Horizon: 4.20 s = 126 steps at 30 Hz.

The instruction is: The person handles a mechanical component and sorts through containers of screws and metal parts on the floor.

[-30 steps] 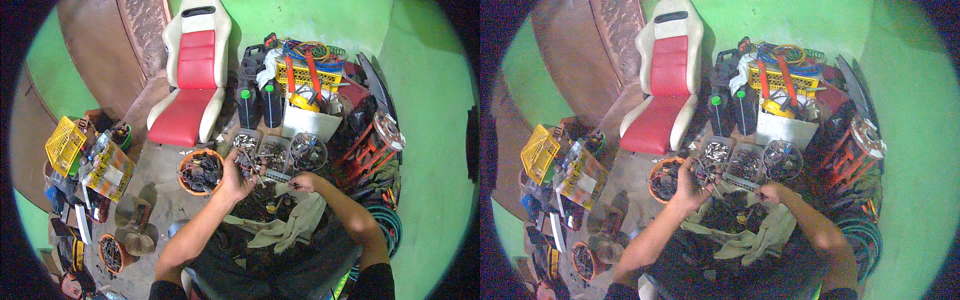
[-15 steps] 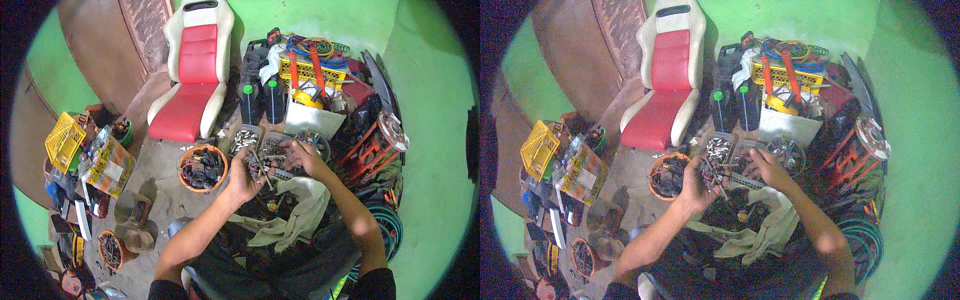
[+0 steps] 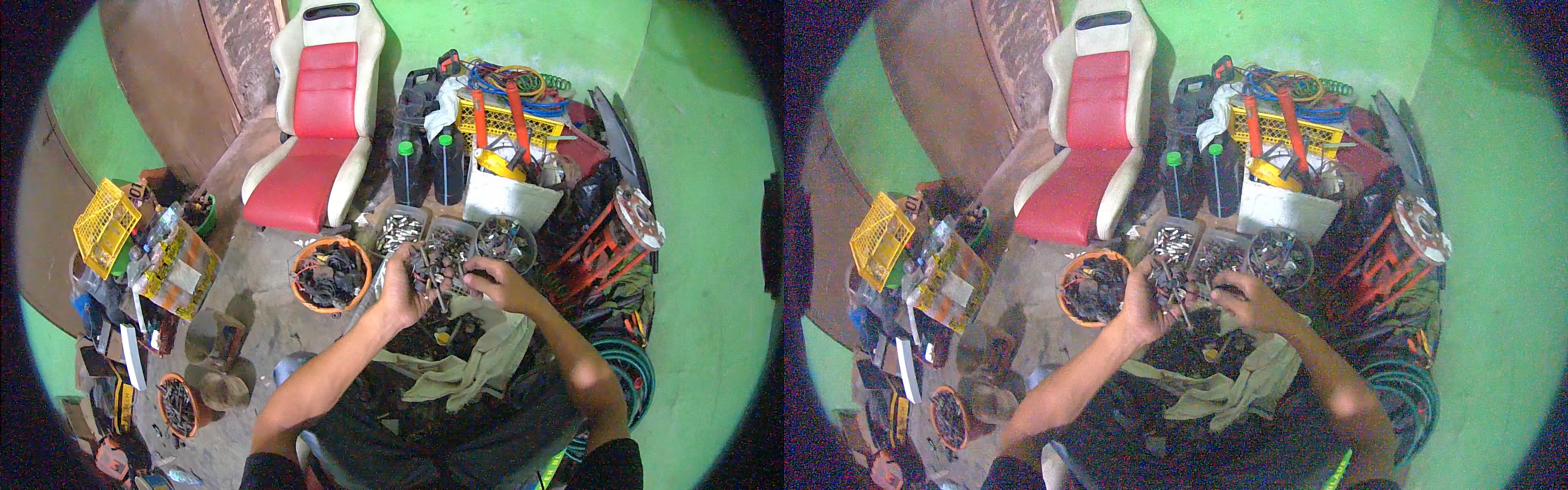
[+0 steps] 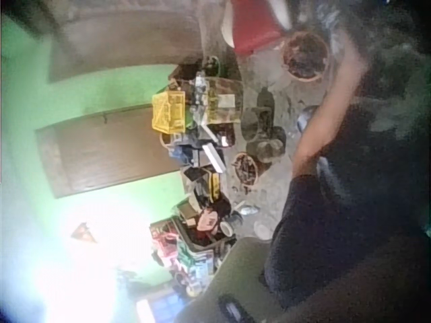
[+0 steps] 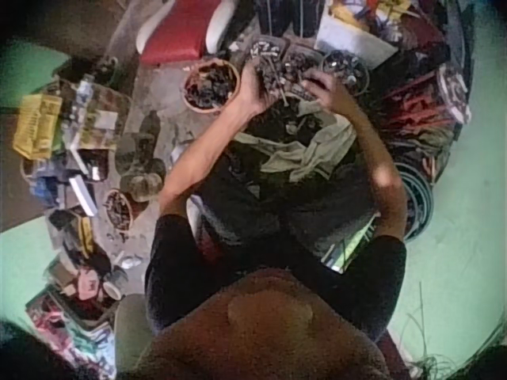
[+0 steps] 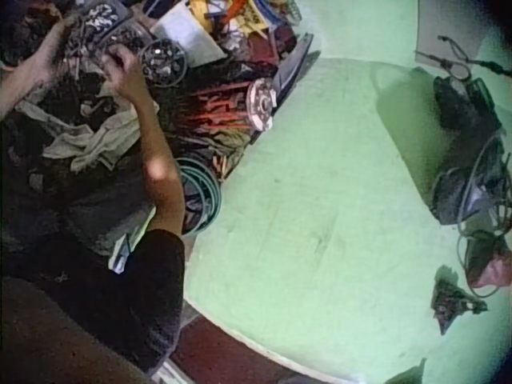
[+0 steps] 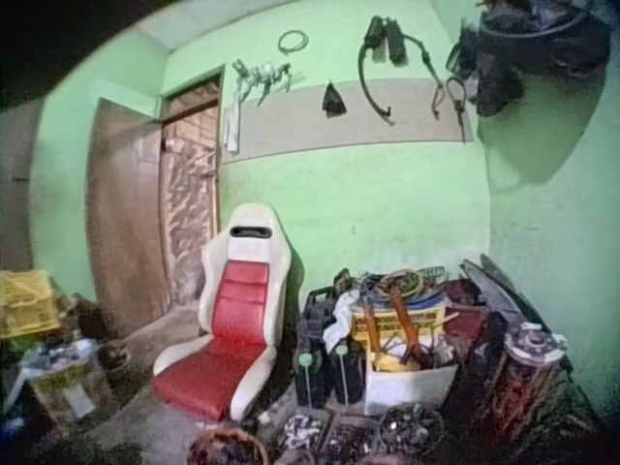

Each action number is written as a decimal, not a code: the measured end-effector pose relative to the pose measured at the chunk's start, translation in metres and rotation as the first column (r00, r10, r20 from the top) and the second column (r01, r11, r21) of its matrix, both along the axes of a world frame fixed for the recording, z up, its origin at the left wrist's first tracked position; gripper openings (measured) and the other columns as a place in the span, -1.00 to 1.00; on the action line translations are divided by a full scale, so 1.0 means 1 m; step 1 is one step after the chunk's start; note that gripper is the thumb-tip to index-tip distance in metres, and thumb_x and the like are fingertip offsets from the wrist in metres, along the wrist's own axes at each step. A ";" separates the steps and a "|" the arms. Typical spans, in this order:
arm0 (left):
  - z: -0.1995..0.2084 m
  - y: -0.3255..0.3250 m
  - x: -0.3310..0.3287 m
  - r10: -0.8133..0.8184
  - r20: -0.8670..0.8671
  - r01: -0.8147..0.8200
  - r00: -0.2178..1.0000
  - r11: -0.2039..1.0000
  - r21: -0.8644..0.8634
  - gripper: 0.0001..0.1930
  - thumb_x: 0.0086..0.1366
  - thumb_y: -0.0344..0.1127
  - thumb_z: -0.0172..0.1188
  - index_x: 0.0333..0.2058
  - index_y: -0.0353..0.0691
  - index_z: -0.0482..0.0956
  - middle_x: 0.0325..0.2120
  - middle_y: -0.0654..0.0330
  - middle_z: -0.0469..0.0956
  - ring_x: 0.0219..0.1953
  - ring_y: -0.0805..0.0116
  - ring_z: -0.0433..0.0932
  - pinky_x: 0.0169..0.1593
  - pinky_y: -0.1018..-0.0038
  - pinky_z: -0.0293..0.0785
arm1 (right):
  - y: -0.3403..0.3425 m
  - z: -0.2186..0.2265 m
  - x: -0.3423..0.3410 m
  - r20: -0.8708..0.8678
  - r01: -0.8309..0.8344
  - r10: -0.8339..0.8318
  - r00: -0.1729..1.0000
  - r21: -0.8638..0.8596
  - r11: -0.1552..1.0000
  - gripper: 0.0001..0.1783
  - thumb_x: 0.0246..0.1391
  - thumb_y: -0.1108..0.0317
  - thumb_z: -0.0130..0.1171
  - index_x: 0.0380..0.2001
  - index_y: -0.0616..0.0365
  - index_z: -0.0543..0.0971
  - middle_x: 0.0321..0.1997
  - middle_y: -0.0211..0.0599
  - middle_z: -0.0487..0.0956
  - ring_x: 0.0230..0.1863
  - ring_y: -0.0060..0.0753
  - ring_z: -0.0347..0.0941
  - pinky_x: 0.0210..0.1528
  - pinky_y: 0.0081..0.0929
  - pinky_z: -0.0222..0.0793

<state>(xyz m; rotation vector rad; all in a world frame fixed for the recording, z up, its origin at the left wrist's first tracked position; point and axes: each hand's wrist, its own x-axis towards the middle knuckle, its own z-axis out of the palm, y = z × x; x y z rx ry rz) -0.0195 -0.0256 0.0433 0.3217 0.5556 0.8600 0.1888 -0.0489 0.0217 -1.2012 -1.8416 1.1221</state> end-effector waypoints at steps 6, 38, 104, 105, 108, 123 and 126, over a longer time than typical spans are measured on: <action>0.000 0.003 -0.008 0.095 0.017 -0.095 0.995 0.995 0.017 -0.62 0.29 -0.02 -0.18 -0.27 -0.21 0.45 -0.45 0.13 0.53 -0.43 0.26 0.52 -0.33 0.38 0.52 | 0.009 -0.062 0.004 0.006 0.042 -0.055 0.998 -0.730 0.682 -0.83 0.08 0.30 0.09 -0.29 0.14 0.49 -0.43 -0.44 0.49 -0.47 -0.58 0.37 -0.41 -0.59 0.34; 0.017 -0.024 -0.003 -0.235 -0.099 0.252 0.967 0.941 0.227 -0.63 0.34 0.00 -0.11 -0.17 -0.21 0.41 -0.47 0.16 0.52 -0.57 0.33 0.53 -0.63 0.43 0.49 | -0.051 0.063 -0.043 0.097 0.077 -0.155 0.983 0.551 0.831 -0.74 -0.09 0.29 0.28 -0.29 0.12 0.59 -0.22 -0.25 0.53 -0.22 -0.23 0.52 -0.19 -0.38 0.45; 0.025 -0.024 -0.003 -0.525 -0.112 0.537 0.843 0.819 0.202 -0.14 0.06 0.58 -0.38 -0.22 -0.18 0.41 -0.51 0.00 0.48 -0.77 0.28 0.41 -0.79 0.53 0.26 | -0.044 0.062 -0.015 -0.733 -0.166 -0.246 0.634 -0.440 0.882 -0.70 0.10 0.12 0.02 -0.31 0.14 0.44 -0.49 -0.49 0.38 -0.56 -0.65 0.21 -0.54 -0.67 0.14; 0.025 -0.026 -0.001 -0.457 -0.082 0.464 0.886 0.881 0.095 -0.15 0.07 0.57 -0.36 -0.22 -0.18 0.42 -0.47 -0.01 0.49 -0.76 0.27 0.42 -0.81 0.52 0.27 | -0.044 0.063 -0.014 -0.731 -0.212 -0.247 0.636 -0.473 0.855 -0.72 0.09 0.14 0.04 -0.31 0.15 0.45 -0.50 -0.50 0.38 -0.56 -0.65 0.22 -0.55 -0.66 0.14; 0.016 -0.018 -0.003 -0.477 0.105 0.467 0.873 0.878 0.104 -0.24 0.09 0.52 -0.26 -0.27 -0.14 0.43 -0.42 0.01 0.51 -0.77 0.29 0.42 -0.81 0.52 0.29 | -0.052 0.066 -0.026 -0.341 0.215 -0.367 0.865 -0.410 0.887 -0.76 0.05 0.21 0.14 -0.36 0.18 0.50 -0.55 -0.43 0.44 -0.57 -0.58 0.31 -0.57 -0.57 0.21; 0.007 -0.021 0.003 -0.389 -0.146 0.413 0.910 0.883 0.222 -0.33 0.17 0.46 -0.30 -0.36 -0.10 0.37 -0.52 0.28 0.41 -0.69 0.43 0.38 -0.77 0.52 0.33 | -0.060 0.059 -0.036 0.033 0.125 -0.135 0.990 0.220 0.967 -0.63 -0.07 0.09 0.29 -0.44 0.22 0.55 -0.58 -0.17 0.54 -0.58 -0.36 0.49 -0.49 -0.39 0.38; 0.009 -0.018 0.003 -0.355 -0.019 0.355 0.935 0.929 0.102 -0.33 0.15 0.46 -0.23 -0.32 -0.10 0.41 -0.53 0.20 0.48 -0.73 0.34 0.42 -0.75 0.52 0.36 | -0.053 0.047 -0.032 -0.080 0.134 -0.116 0.990 0.267 0.954 -0.69 -0.02 0.15 0.21 -0.40 0.21 0.50 -0.53 -0.19 0.52 -0.59 -0.44 0.44 -0.52 -0.42 0.35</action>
